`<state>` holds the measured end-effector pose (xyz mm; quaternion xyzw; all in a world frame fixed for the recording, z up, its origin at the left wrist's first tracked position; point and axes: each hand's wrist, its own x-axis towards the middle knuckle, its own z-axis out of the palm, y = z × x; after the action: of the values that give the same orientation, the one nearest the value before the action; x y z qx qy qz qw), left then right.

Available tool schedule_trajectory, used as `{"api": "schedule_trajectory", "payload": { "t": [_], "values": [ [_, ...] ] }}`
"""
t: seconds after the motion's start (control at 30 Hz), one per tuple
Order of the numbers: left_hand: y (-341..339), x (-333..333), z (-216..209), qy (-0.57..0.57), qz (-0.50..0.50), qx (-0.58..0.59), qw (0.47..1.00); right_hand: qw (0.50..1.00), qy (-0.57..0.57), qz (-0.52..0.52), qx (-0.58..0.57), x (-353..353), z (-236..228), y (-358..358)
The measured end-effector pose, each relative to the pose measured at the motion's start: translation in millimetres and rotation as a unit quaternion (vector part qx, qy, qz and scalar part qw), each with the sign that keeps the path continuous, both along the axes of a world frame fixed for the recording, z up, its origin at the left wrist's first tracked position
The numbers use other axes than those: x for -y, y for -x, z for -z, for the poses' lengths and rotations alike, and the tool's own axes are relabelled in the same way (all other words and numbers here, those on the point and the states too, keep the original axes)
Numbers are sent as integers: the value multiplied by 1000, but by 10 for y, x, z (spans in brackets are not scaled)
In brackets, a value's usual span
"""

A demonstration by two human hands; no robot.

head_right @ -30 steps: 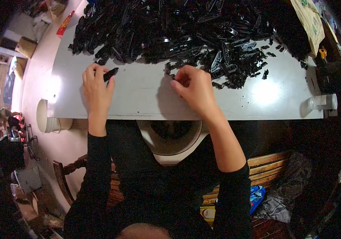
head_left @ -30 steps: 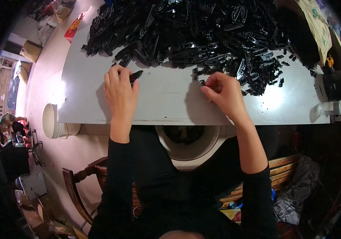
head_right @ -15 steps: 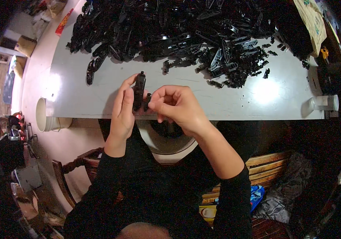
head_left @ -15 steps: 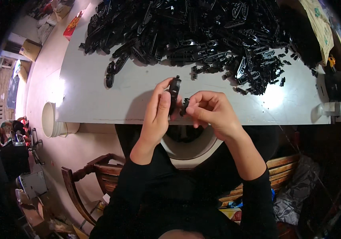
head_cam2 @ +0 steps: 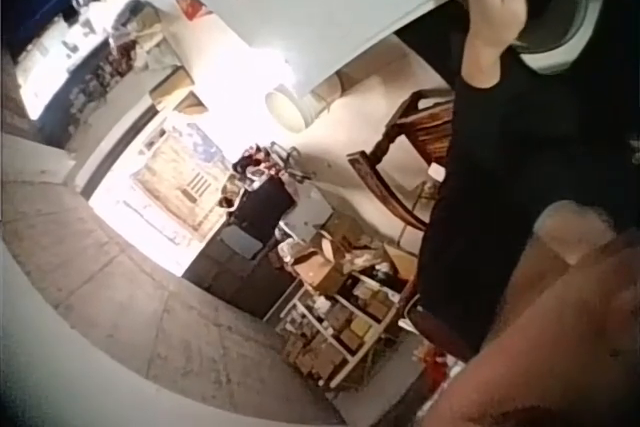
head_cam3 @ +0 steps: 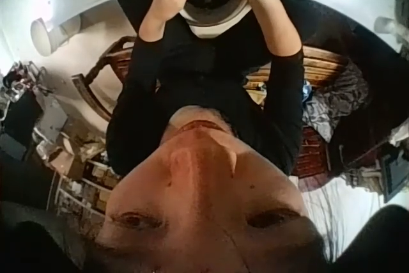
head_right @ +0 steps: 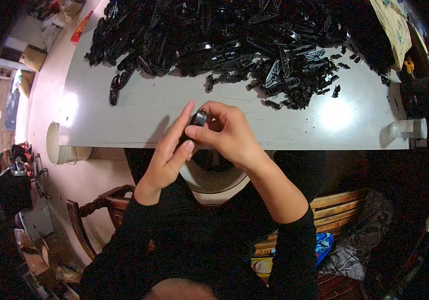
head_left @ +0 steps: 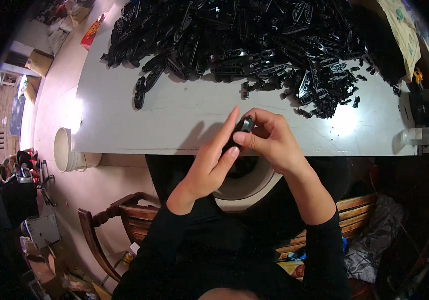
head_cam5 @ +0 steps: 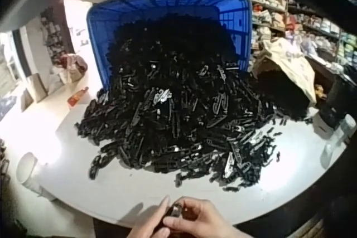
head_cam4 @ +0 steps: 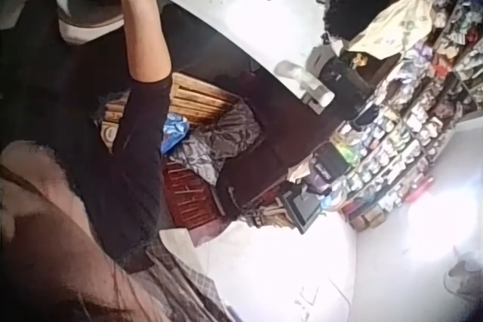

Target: Assembling small black plastic components by hand at a workstation.

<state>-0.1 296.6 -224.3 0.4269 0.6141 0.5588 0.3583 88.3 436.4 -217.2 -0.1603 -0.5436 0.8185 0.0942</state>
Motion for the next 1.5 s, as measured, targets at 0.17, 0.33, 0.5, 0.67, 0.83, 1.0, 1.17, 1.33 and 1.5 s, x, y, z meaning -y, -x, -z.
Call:
{"api": "schedule_trajectory", "payload": {
  "t": [0.17, 0.33, 0.5, 0.67, 0.83, 1.0, 1.17, 1.33, 1.5],
  "values": [
    [-52, 94, -22, 26, 47, 57, 997, 990, -81, -91, 70, -50, -86, -97],
    [571, 194, 16, 8, -11, -303, 953, 941, -205, -265, 43, -120, 61, -94],
    [1215, -140, 189, 38, -191, -520, 832, 900, -425, -14, 102, -172, -18, 150],
    [1215, -199, 231, 116, -216, -614, 751, 664, -730, 106, 125, -334, 251, 346],
    [1187, -178, 51, 128, -204, -615, 751, 648, -753, 90, 75, -358, 223, 335],
    [1109, -17, -22, 73, -193, -640, 740, 679, -728, 84, 48, -330, 229, 323],
    [193, 485, -39, 9, -248, -478, 843, 690, -717, 86, 58, -254, 187, 312],
    [-565, 812, 882, 202, -12, -260, 944, 683, -722, 97, 52, -247, 216, 387],
    [-904, 1149, 1875, 164, 58, -272, 946, 669, -720, 183, 14, -263, 235, 346]
  ]
}}
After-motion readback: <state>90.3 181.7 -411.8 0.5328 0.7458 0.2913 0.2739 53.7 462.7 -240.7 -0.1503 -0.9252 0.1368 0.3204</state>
